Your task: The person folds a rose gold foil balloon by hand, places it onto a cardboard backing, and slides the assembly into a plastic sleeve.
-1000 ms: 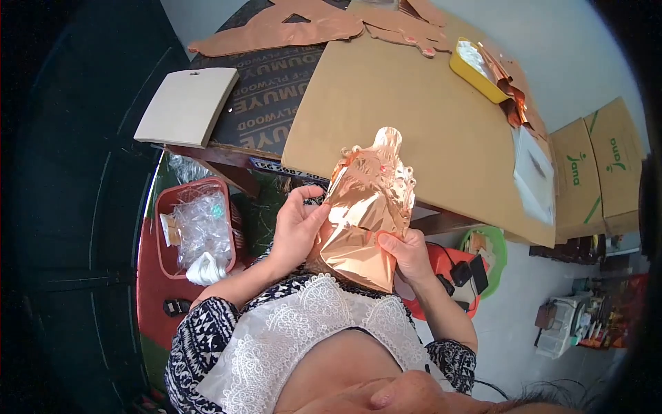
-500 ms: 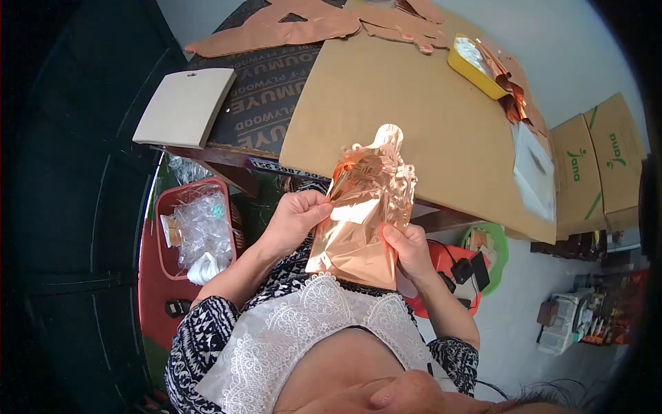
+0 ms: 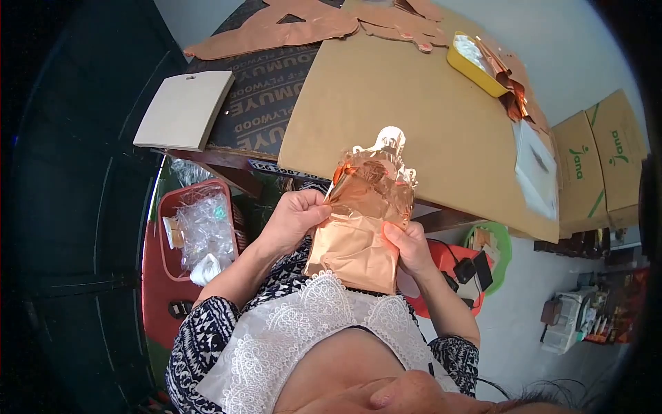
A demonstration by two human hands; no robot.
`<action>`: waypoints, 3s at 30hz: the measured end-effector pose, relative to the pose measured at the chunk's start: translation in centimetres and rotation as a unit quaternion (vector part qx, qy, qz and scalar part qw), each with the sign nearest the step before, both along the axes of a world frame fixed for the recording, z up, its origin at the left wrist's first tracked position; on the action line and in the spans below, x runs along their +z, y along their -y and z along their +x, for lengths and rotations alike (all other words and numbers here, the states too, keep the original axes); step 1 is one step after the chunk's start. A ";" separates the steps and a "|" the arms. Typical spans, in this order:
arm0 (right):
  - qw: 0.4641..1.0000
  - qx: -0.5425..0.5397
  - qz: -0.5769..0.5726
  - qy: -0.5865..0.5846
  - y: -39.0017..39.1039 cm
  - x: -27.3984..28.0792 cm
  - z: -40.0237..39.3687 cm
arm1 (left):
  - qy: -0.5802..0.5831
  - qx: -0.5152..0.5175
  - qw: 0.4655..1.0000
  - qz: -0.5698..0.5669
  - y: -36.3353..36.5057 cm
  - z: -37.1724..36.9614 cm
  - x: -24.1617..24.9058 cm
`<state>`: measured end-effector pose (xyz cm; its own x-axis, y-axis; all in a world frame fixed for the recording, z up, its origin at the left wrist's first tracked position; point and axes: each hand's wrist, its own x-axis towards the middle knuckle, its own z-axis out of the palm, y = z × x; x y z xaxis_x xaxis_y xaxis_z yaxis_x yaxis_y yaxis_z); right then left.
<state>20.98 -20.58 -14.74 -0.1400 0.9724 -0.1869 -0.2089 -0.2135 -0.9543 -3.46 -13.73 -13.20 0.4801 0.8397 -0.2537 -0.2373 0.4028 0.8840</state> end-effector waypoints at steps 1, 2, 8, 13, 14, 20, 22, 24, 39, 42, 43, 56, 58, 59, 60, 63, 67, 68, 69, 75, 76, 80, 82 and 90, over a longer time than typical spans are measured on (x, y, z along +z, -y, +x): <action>1.000 0.010 0.012 0.002 -0.1 -0.2 0.1 | 0.011 -0.002 1.000 -0.015 0.0 0.1 0.3; 1.000 0.011 0.009 0.001 0.0 -0.2 0.2 | 0.022 -0.004 0.999 -0.031 -0.1 0.1 0.4; 1.000 0.012 -0.004 -0.028 0.2 -0.7 0.3 | 0.061 -0.011 0.998 -0.015 -0.2 0.6 -0.6; 0.993 -0.042 -0.051 -0.098 0.4 -0.8 -0.3 | 0.024 -0.031 0.999 -0.012 -0.2 -0.1 -0.2; 0.992 -0.049 -0.041 -0.107 0.5 -1.1 -0.4 | 0.014 -0.037 0.999 -0.006 -0.2 -0.2 -0.1; 0.985 -0.053 -0.015 -0.162 0.6 -1.3 -1.2 | 0.061 0.083 0.994 -0.020 0.7 1.4 0.4; 0.986 -0.014 -0.009 -0.165 0.7 -2.1 -0.3 | 0.034 0.050 0.998 0.022 0.5 1.1 0.1; 0.987 -0.019 0.010 -0.162 1.2 -2.9 0.3 | 0.028 0.025 0.998 0.041 0.4 0.9 0.0; 0.986 -0.066 -0.004 -0.155 0.6 -1.0 -0.3 | -0.038 -0.006 0.991 0.125 0.3 0.3 0.9; 0.996 -0.053 0.042 -0.063 0.6 -1.3 0.2 | -0.049 -0.010 0.990 0.129 0.4 0.2 1.0; 0.995 -0.053 0.038 -0.081 0.6 -1.4 0.3 | -0.053 -0.011 0.989 0.134 0.3 0.2 1.0; 0.980 -0.037 -0.019 -0.194 -0.1 0.3 -0.1 | -0.076 -0.034 0.990 0.117 0.1 -0.4 1.9; 0.978 -0.029 -0.025 -0.207 0.0 0.2 0.0 | -0.075 -0.035 0.990 0.113 0.2 -0.4 1.9; 0.976 -0.031 -0.032 -0.211 0.1 0.0 0.1 | -0.075 -0.036 0.990 0.111 0.2 -0.4 1.9; 0.975 -0.033 -0.039 -0.216 0.2 -0.3 0.2 | -0.071 -0.037 0.990 0.112 0.1 -0.5 1.8; 0.997 -0.029 0.025 -0.071 0.2 -0.5 0.3 | -0.062 -0.040 0.991 0.115 0.1 -0.5 1.6; 0.997 -0.008 -0.001 -0.081 0.4 -0.2 0.2 | -0.076 -0.046 0.989 0.119 0.0 -0.7 1.7; 0.995 0.001 -0.007 -0.095 0.4 0.2 0.2 | -0.087 -0.050 0.988 0.121 -0.1 -0.9 1.8; 0.994 0.010 -0.014 -0.110 0.4 0.4 0.2 | -0.048 -0.046 0.991 0.119 -0.1 -1.0 1.7; 0.997 0.038 0.060 -0.038 0.4 1.0 0.4 | -0.025 0.036 0.997 0.055 0.1 -0.2 2.5; 0.997 0.037 0.071 -0.020 0.3 1.0 0.5 | -0.032 0.034 0.998 0.035 0.1 -0.1 2.6; 0.993 0.036 0.113 0.024 0.1 0.8 0.7 | -0.087 -0.047 0.994 -0.043 -0.5 -0.6 3.3; 0.991 0.045 0.120 0.035 0.1 0.9 1.0 | -0.116 -0.095 0.988 -0.046 -0.7 -0.7 3.7; 0.996 -0.076 0.016 -0.051 -0.1 5.2 0.1 | -0.091 -0.055 0.992 0.067 -1.0 0.6 4.3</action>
<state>21.12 -20.44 -9.52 -0.0069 0.9891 -0.1471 -0.3333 -0.1409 -0.9322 -2.85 -12.77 -8.85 0.5273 0.8166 -0.2347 -0.0293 0.2936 0.9555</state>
